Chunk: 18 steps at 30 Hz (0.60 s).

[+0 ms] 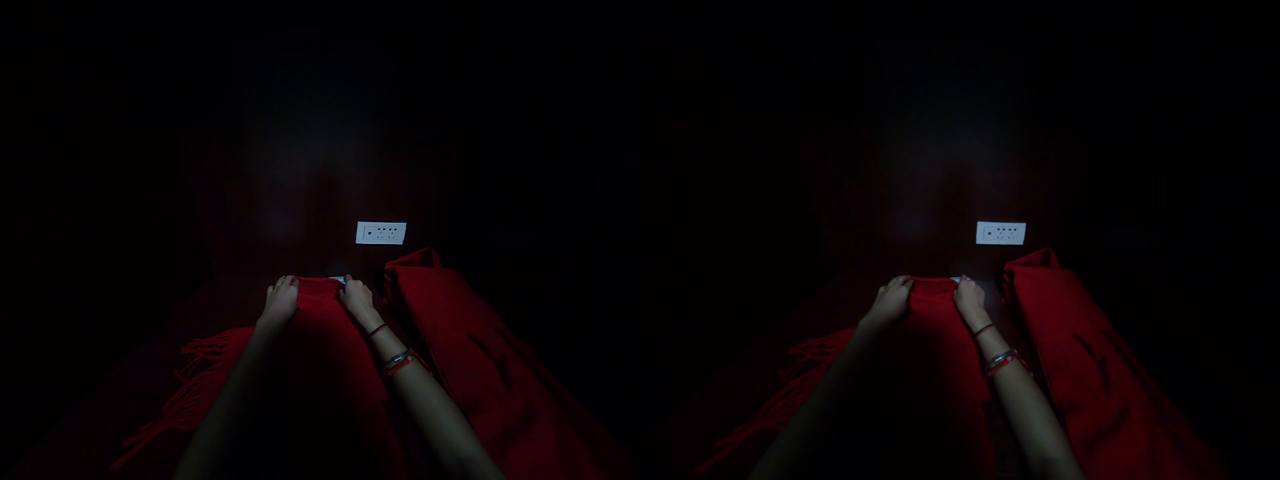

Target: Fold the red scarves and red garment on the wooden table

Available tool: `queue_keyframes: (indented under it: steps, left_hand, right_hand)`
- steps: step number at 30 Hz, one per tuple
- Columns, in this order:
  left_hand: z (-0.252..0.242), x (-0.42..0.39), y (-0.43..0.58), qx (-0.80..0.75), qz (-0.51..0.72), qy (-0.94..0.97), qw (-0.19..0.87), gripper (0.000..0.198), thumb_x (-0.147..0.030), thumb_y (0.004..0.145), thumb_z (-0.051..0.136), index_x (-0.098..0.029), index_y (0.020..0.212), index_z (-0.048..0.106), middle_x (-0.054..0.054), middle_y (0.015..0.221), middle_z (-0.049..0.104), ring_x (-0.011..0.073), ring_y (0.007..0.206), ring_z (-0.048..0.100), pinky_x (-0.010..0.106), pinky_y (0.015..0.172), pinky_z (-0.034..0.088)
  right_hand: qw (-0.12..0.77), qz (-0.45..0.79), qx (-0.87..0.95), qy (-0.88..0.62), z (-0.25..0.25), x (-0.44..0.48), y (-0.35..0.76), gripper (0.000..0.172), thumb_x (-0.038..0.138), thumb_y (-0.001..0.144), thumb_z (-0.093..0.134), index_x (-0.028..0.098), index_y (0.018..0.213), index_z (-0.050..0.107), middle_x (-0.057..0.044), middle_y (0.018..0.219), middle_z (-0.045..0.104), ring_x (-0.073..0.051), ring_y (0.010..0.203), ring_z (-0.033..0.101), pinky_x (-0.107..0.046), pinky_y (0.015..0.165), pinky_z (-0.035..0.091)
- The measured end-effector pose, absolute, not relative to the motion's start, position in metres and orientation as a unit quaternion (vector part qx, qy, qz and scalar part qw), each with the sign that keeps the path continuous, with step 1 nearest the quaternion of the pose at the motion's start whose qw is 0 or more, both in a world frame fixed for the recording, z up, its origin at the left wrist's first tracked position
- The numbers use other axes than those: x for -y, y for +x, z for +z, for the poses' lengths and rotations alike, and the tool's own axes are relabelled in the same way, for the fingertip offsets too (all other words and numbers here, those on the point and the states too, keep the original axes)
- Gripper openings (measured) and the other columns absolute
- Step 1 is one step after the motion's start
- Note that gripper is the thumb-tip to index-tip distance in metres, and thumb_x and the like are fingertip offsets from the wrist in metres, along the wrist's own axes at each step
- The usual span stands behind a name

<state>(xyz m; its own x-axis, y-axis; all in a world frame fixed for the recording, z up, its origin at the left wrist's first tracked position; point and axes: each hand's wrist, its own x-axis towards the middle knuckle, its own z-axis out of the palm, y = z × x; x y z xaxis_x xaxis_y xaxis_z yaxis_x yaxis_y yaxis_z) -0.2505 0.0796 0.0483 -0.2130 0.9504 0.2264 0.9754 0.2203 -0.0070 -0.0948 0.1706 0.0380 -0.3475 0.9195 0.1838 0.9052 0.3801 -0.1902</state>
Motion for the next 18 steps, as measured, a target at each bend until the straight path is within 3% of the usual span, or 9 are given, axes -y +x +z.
queue_keyframes:
  steps: [6, 13, 18]
  left_hand:
    - [0.047, -0.083, -0.25, 0.775, -0.071, -0.623, 0.074, 0.048, -0.015, 0.075, 0.045, -0.014, 0.123, 0.04, 0.012, 0.134, 0.034, 0.0232, 0.12, 0.033, 0.039, 0.091, 0.034]
    - [0.048, -0.082, -0.25, 0.802, -0.088, -0.587, 0.065, 0.046, -0.012, 0.079, 0.032, -0.015, 0.123, 0.04, 0.012, 0.134, 0.035, 0.023, 0.118, 0.036, 0.039, 0.09, 0.035]
    - [0.048, -0.082, -0.249, 0.803, -0.106, -0.583, 0.069, 0.046, -0.012, 0.079, 0.028, -0.015, 0.123, 0.041, 0.012, 0.134, 0.035, 0.0228, 0.117, 0.037, 0.039, 0.089, 0.038]
  right_hand:
    - [0.132, 0.013, 0.825, -0.549, 0.031, -0.171, -0.097, 0.025, 0.026, 0.083, 0.037, 0.014, 0.099, 0.053, -0.015, 0.095, 0.061, -0.021, 0.089, 0.059, -0.026, 0.068, 0.043]
    - [0.19, 0.131, 0.798, -0.556, 0.041, -0.186, -0.09, 0.025, 0.024, 0.077, 0.049, 0.016, 0.097, 0.06, -0.01, 0.095, 0.064, -0.018, 0.088, 0.059, -0.02, 0.065, 0.041]
    - [0.144, 0.188, 0.805, -0.545, 0.05, -0.192, -0.083, 0.026, 0.021, 0.073, 0.053, 0.016, 0.098, 0.061, -0.008, 0.094, 0.065, -0.016, 0.085, 0.06, -0.018, 0.06, 0.04]
